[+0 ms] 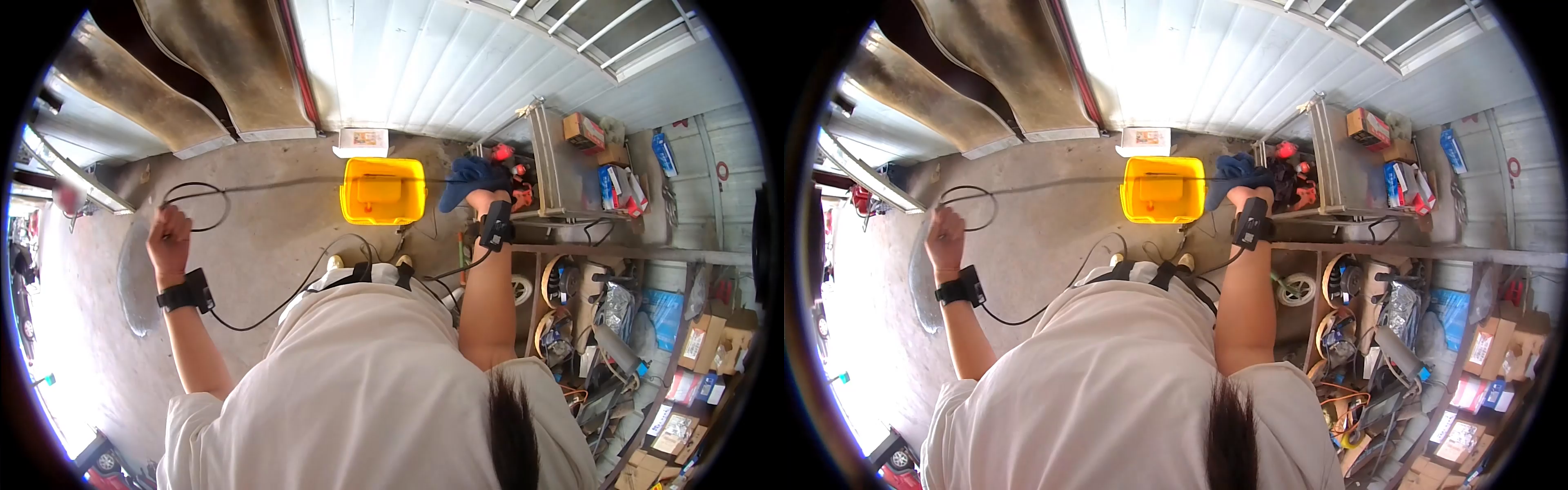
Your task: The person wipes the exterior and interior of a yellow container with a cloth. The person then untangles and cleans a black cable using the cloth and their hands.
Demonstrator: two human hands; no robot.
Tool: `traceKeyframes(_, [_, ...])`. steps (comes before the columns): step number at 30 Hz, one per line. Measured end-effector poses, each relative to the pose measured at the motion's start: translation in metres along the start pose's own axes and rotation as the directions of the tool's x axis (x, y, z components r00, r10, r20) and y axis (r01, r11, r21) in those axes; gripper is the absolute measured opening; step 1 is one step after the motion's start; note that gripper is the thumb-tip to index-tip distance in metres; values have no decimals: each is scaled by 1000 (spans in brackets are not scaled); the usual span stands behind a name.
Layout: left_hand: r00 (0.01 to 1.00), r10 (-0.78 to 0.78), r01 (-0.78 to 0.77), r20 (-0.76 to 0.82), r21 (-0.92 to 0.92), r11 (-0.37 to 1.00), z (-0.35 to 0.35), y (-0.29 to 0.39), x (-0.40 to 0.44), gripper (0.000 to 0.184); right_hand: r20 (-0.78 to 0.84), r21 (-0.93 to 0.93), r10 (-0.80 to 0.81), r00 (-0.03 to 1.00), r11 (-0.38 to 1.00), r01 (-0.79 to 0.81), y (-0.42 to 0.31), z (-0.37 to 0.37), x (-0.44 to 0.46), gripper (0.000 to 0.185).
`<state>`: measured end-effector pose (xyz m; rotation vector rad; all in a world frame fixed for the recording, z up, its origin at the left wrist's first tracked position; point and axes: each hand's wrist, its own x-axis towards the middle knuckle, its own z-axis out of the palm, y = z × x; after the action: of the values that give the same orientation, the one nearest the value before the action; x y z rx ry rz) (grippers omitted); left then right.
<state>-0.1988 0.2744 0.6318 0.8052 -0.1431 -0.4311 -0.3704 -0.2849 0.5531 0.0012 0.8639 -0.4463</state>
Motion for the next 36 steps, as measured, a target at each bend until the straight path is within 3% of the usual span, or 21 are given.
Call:
traceKeyframes(2, [999, 53, -51, 5, -159, 986, -14, 17, 1, 19, -46, 55, -35, 998, 998, 37, 2, 2, -1, 20])
traceKeyframes(4, [988, 86, -106, -128, -165, 981, 7, 3, 12, 17, -45, 38, -71, 996, 997, 72, 11, 3, -4, 21])
traceKeyframes(5, [975, 102, -136, -196, -167, 977, 22, -9, 19, 16, 312, -474, -186, 932, 819, 323, 10, -28, 37, 19])
traceKeyframes(6, [970, 127, -140, -208, -47, 989, 31, -26, 25, 14, 624, -634, -275, 731, 368, 680, 9, -60, 78, 18])
traceKeyframes(7, [975, 158, -171, -155, -76, 982, 42, -47, 34, 19, 711, -653, -113, 694, 262, 711, 12, -66, 87, 18])
traceKeyframes(8, [964, 218, -202, -153, 114, 973, 61, -68, 40, 28, 772, -633, 53, 633, 161, 758, 16, -73, 96, 17])
traceKeyframes(9, [945, 264, -174, -193, 386, 906, 100, -86, 46, 37, 680, -699, 186, 709, 458, 550, 30, -58, 67, 20])
traceKeyframes(10, [967, 245, -175, -65, 525, 833, 129, -100, 48, 37, 598, -693, 343, 724, 675, 253, 49, -37, 28, 25])
traceKeyframes(12, [978, 198, -193, 70, 671, 716, 155, -139, 53, 32, 467, -541, 399, 789, 835, -102, 88, 1, -22, 27])
traceKeyframes(14, [972, 107, -234, 210, 819, 523, 176, -165, 56, 22, 248, -371, 190, 950, 924, -88, 122, 31, -61, 28])
traceKeyframes(15, [968, -24, -225, 251, 901, 371, 186, -164, 55, 14, 307, -395, 214, 927, 915, -81, 123, 44, -90, 23])
traceKeyframes(17, [840, -55, -489, 540, 797, 354, 167, -188, 65, 14, 224, -332, 142, 964, 941, -61, 129, 57, -96, 18])
traceKeyframes(18, [857, -257, -381, 446, 886, 266, 164, -186, 64, 16, 272, -238, 184, 944, 964, -120, 122, 53, -87, 17])
traceKeyframes(20, [856, -331, -243, 397, 874, 421, 152, -192, 60, 19, 375, -52, 252, 892, 967, -251, 105, 40, -66, 14])
traceKeyframes(23, [835, -486, 86, 258, 811, 579, 151, -194, 51, 24, 218, -52, 230, 948, 973, -224, 93, 59, -79, 13])
traceKeyframes(24, [813, -545, 212, 204, 768, 604, 152, -192, 49, 25, 246, 3, 395, 885, 913, -409, 86, 56, -75, 13])
traceKeyframes(28, [797, -579, 210, 169, 822, 529, 148, -172, 45, 29, 149, -130, 133, 980, 985, -114, 73, 51, -60, 16])
traceKeyframes(31, [703, -688, 321, 179, 783, 532, 129, -160, 54, 32, 73, -87, 91, 993, 993, -84, 64, 51, -63, 27])
traceKeyframes(33, [638, -728, 383, 250, 716, 583, 125, -157, 55, 35, 181, 9, 227, 957, 973, -233, 66, 43, -56, 16])
traceKeyframes(35, [742, -605, 332, 290, 625, 707, 149, -159, 41, 38, 325, 59, 343, 881, 923, -381, 70, 33, -42, 14])
traceKeyframes(36, [787, -537, 297, 304, 576, 762, 158, -160, 37, 39, 227, -58, 262, 938, 965, -256, 79, 47, -57, 12])
